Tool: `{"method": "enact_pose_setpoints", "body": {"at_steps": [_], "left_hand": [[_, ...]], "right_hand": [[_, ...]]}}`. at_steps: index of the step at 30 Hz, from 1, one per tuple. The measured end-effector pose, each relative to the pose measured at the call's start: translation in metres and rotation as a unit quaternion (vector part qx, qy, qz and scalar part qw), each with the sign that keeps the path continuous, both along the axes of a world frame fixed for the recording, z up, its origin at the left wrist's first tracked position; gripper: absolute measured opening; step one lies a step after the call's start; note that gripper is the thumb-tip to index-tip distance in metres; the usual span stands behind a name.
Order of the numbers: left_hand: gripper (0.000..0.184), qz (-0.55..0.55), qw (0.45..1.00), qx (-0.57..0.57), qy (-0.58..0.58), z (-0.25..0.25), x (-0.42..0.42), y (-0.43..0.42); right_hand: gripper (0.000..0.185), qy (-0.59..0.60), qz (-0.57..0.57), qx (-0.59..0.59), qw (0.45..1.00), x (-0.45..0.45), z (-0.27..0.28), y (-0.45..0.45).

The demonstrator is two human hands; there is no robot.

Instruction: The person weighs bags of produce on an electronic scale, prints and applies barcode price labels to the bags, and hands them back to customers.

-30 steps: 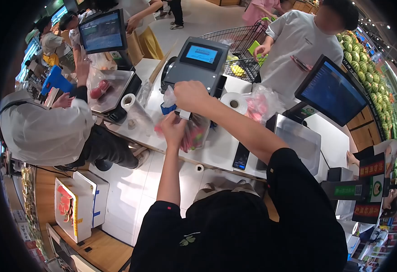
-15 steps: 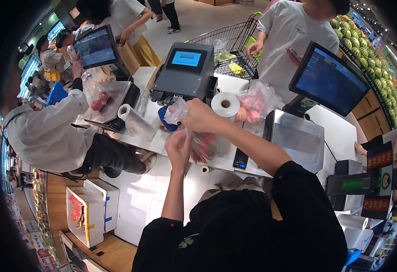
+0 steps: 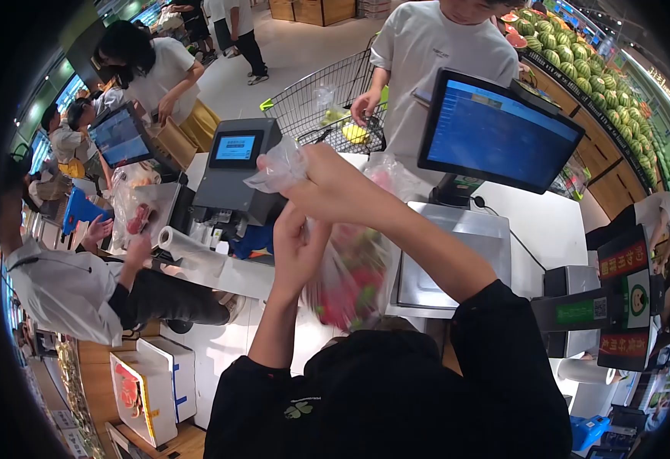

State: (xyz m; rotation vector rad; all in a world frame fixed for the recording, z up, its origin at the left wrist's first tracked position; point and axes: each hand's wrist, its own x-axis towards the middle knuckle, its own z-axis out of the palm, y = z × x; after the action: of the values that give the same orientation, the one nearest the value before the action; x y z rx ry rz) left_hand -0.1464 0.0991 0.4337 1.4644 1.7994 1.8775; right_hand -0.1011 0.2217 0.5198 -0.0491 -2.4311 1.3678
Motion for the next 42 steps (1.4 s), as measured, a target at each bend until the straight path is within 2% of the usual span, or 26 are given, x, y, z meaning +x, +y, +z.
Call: {"method": "enact_pose_setpoints", "body": {"at_steps": [3, 5, 6, 7, 8, 9, 10, 12, 17, 19, 20, 22, 24, 26, 27, 29, 30, 31, 33, 34, 35, 36, 37, 39, 41, 42], "left_hand": [[0.019, 0.001, 0.999, 0.044, 0.022, -0.004, 0.009, 0.042], [0.024, 0.01, 0.998, 0.031, -0.047, -0.017, 0.01, 0.07], [0.026, 0.001, 0.991, 0.033, -0.133, -0.013, 0.018, 0.082], [0.026, 0.009, 0.991, 0.038, -0.132, -0.012, 0.019, 0.095], [0.026, 0.036, 0.994, 0.029, -0.095, -0.014, 0.017, 0.109], [0.026, 0.062, 0.996, 0.019, -0.059, -0.018, 0.015, 0.123], [0.024, 0.059, 0.996, 0.063, -0.024, -0.02, 0.012, 0.138], [0.024, 0.068, 0.996, 0.062, -0.022, -0.018, 0.008, 0.156], [0.024, 0.052, 0.997, 0.055, -0.012, -0.018, -0.008, 0.191], [0.026, 0.052, 0.995, 0.061, -0.062, -0.022, -0.021, 0.203], [0.023, 0.101, 0.992, 0.064, 0.04, -0.031, -0.033, 0.212], [0.023, 0.106, 0.99, 0.055, 0.075, -0.049, -0.046, 0.226], [0.024, 0.137, 0.984, 0.047, 0.103, -0.056, -0.054, 0.232], [0.023, 0.105, 0.988, 0.015, 0.115, -0.062, -0.064, 0.231], [0.021, 0.076, 0.994, 0.042, 0.066, -0.074, -0.066, 0.238], [0.018, 0.021, 0.994, 0.099, -0.033, -0.1, -0.069, 0.254], [0.017, 0.079, 0.983, 0.093, 0.137, -0.1, -0.069, 0.252], [0.017, 0.133, 0.939, 0.089, 0.303, -0.099, -0.071, 0.252], [0.017, 0.178, 0.867, 0.087, 0.457, -0.097, -0.078, 0.258], [0.018, 0.074, 0.946, 0.027, 0.315, -0.095, -0.085, 0.268], [0.019, -0.031, 0.986, -0.036, 0.161, -0.094, -0.088, 0.276], [0.018, -0.039, 0.984, -0.056, 0.164, -0.066, -0.079, 0.271], [0.018, -0.043, 0.984, -0.06, 0.161, -0.072, -0.083, 0.276], [0.014, -0.012, 0.939, -0.069, 0.337, -0.079, -0.102, 0.288], [0.013, 0.02, 0.919, -0.128, 0.372, -0.084, -0.113, 0.292], [0.014, 0.048, 0.864, -0.15, 0.478, -0.076, -0.116, 0.291]], "right_hand": [[0.025, 0.019, -0.064, 0.06, 0.996, 0.005, -0.002, 0.03], [0.024, 0.023, -0.076, 0.08, 0.994, 0.001, -0.016, 0.056], [0.026, 0.072, -0.108, 0.04, 0.991, 0.001, -0.02, 0.068], [0.028, 0.119, -0.139, -0.001, 0.983, -0.001, -0.026, 0.081], [0.032, 0.115, -0.195, 0.015, 0.974, -0.007, -0.035, 0.095], [0.032, 0.114, -0.187, 0.017, 0.975, -0.005, -0.031, 0.101], [0.035, 0.11, -0.189, 0.01, 0.976, -0.001, -0.024, 0.105], [0.04, 0.133, -0.206, 0.038, 0.969, -0.007, -0.025, 0.122], [0.037, 0.119, -0.242, 0.016, 0.963, -0.019, -0.02, 0.149], [0.036, 0.118, -0.248, 0.022, 0.961, -0.024, -0.02, 0.155], [0.034, 0.103, -0.267, 0.031, 0.958, -0.027, -0.024, 0.154], [0.032, 0.038, -0.296, 0.035, 0.954, -0.03, -0.028, 0.154], [0.031, 0.07, -0.301, 0.025, 0.951, -0.041, -0.046, 0.159], [0.032, 0.082, -0.275, 0.054, 0.956, -0.049, -0.068, 0.166], [0.032, 0.082, -0.284, 0.053, 0.954, -0.043, -0.066, 0.161], [0.033, 0.174, -0.275, 0.122, 0.938, -0.016, -0.062, 0.136], [0.033, 0.17, -0.284, 0.118, 0.936, -0.004, -0.07, 0.126], [0.032, 0.194, -0.281, 0.095, 0.935, 0.01, -0.077, 0.118], [0.03, 0.209, -0.273, 0.057, 0.937, 0.038, -0.098, 0.104], [0.03, 0.202, -0.269, 0.043, 0.941, 0.051, -0.115, 0.099], [0.028, 0.173, -0.266, 0.026, 0.948, 0.066, -0.131, 0.095], [0.026, 0.143, -0.262, 0.007, 0.954, 0.079, -0.145, 0.091], [0.026, 0.14, -0.265, 0.004, 0.954, 0.089, -0.156, 0.087], [0.018, 0.112, -0.281, -0.028, 0.953, 0.104, -0.168, 0.085], [0.014, 0.105, -0.28, -0.02, 0.954, 0.111, -0.173, 0.086], [0.014, 0.085, -0.27, -0.037, 0.958, 0.113, -0.174, 0.087]]}}
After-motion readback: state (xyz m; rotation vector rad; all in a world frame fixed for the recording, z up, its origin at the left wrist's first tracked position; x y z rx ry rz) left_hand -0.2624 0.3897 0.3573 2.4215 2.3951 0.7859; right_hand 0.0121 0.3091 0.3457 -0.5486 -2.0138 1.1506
